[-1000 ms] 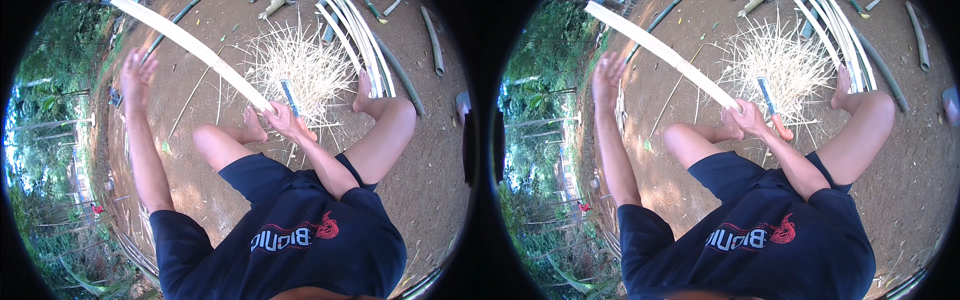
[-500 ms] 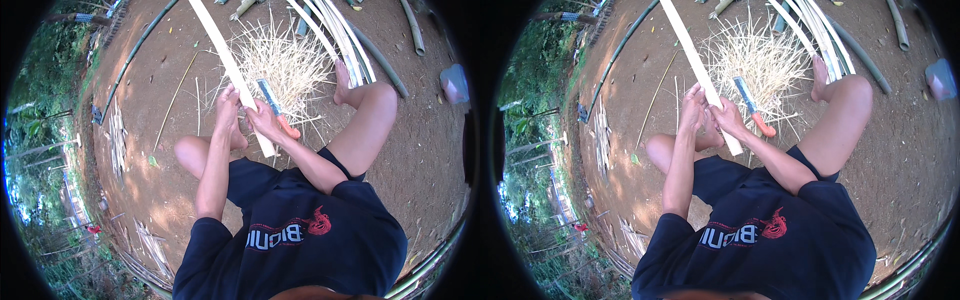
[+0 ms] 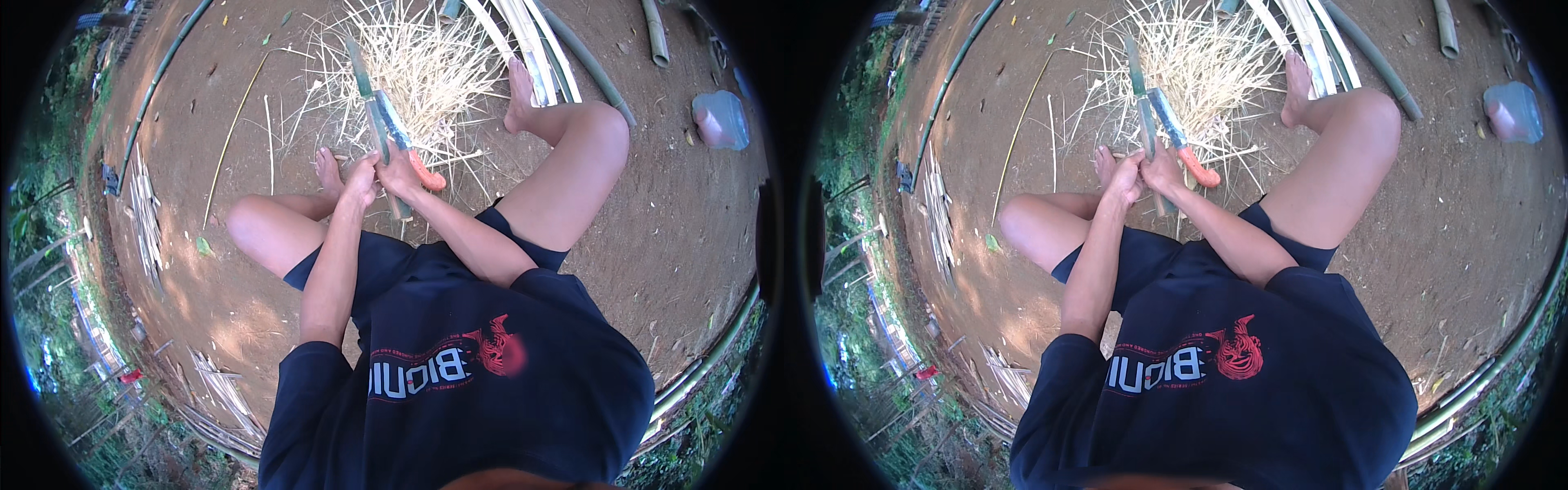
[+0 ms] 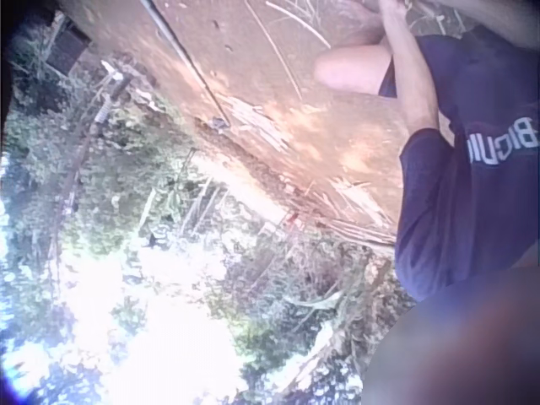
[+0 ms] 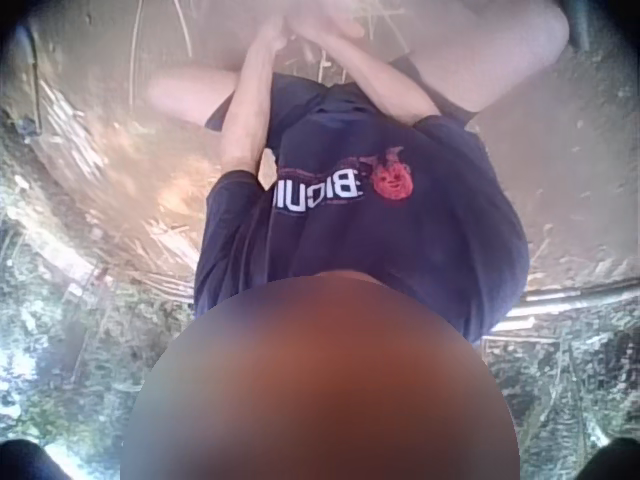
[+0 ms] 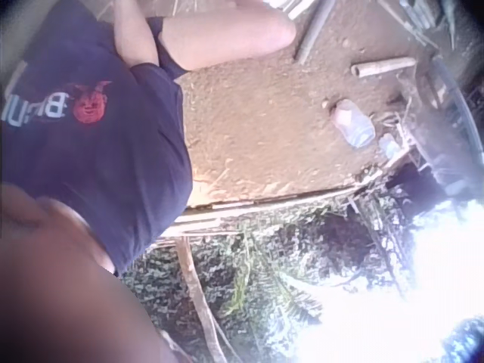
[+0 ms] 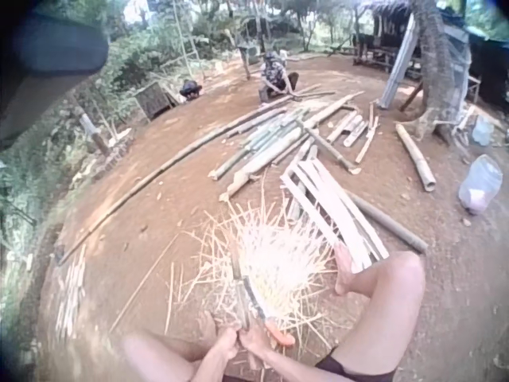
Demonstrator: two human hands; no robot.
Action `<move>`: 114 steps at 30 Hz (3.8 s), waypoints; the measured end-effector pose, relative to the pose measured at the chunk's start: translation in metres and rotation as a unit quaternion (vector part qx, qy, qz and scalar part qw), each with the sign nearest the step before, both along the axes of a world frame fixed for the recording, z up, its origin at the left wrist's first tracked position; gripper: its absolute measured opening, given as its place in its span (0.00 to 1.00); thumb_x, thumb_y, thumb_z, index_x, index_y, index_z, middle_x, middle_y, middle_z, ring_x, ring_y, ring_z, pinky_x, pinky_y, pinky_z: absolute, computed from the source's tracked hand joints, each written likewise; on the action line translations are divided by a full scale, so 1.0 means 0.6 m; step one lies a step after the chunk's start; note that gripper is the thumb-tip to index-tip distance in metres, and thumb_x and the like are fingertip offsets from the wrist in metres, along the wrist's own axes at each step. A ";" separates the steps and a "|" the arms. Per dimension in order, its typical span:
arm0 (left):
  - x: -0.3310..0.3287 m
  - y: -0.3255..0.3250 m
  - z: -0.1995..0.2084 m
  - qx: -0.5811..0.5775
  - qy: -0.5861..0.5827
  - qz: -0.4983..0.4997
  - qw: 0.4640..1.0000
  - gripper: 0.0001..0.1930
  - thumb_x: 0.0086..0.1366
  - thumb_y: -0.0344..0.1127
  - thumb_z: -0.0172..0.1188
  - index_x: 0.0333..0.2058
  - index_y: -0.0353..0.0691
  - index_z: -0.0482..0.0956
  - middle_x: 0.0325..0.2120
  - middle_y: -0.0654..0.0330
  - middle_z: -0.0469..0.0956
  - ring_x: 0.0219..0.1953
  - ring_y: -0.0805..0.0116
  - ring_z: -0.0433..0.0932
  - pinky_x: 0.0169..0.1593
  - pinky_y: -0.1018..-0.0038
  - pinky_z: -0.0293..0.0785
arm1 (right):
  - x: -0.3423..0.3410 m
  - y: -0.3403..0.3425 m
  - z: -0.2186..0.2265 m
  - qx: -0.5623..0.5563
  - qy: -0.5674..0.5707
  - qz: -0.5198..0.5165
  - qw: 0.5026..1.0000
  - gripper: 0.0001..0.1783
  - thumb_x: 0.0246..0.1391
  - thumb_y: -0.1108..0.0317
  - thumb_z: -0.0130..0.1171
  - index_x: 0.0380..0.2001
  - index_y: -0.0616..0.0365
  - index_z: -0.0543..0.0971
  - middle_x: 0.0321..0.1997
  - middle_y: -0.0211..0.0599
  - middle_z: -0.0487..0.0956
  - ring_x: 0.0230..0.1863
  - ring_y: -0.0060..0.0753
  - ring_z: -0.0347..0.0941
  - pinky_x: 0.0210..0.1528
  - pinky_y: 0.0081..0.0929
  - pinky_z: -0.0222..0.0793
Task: The person sits on the ground and uses a machete to split a long bamboo pole into thin strips. They hold the bamboo with one hand and repeatedly strike it with the machete to separate the fibers, creating a pile of bamboo strips.
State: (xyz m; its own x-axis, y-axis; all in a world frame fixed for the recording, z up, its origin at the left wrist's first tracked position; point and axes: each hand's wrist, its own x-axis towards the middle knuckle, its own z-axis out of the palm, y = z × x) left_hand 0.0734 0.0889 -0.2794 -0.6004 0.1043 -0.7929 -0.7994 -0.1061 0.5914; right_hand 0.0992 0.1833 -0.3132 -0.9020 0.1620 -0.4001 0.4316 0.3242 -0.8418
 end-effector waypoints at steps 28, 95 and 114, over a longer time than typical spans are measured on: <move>0.036 -0.016 -0.112 -0.215 0.079 -0.148 0.962 0.11 0.58 0.30 0.59 0.38 0.31 0.80 0.24 0.55 0.79 0.24 0.65 0.79 0.23 0.68 0.73 | -0.004 0.049 -0.073 -0.242 -0.150 0.009 0.959 0.17 0.56 0.66 0.55 0.46 0.63 0.75 0.28 0.34 0.78 0.23 0.24 0.74 0.23 0.26 0.76; 0.062 -0.010 -0.076 -0.336 0.203 -0.292 0.872 0.23 0.53 0.39 0.64 0.47 0.36 0.78 0.38 0.44 0.81 0.43 0.52 0.81 0.48 0.64 0.74 | -0.004 0.056 -0.071 -0.285 -0.216 0.002 0.934 0.13 0.61 0.62 0.50 0.41 0.59 0.76 0.31 0.36 0.75 0.27 0.29 0.74 0.27 0.31 0.76; 0.038 0.010 -0.055 -0.360 0.219 -0.226 0.878 0.15 0.60 0.35 0.55 0.44 0.38 0.81 0.37 0.47 0.82 0.42 0.54 0.81 0.49 0.65 0.74 | 0.000 0.065 -0.067 -0.206 -0.170 -0.100 0.958 0.12 0.56 0.66 0.55 0.40 0.63 0.73 0.28 0.39 0.76 0.20 0.29 0.72 0.20 0.29 0.70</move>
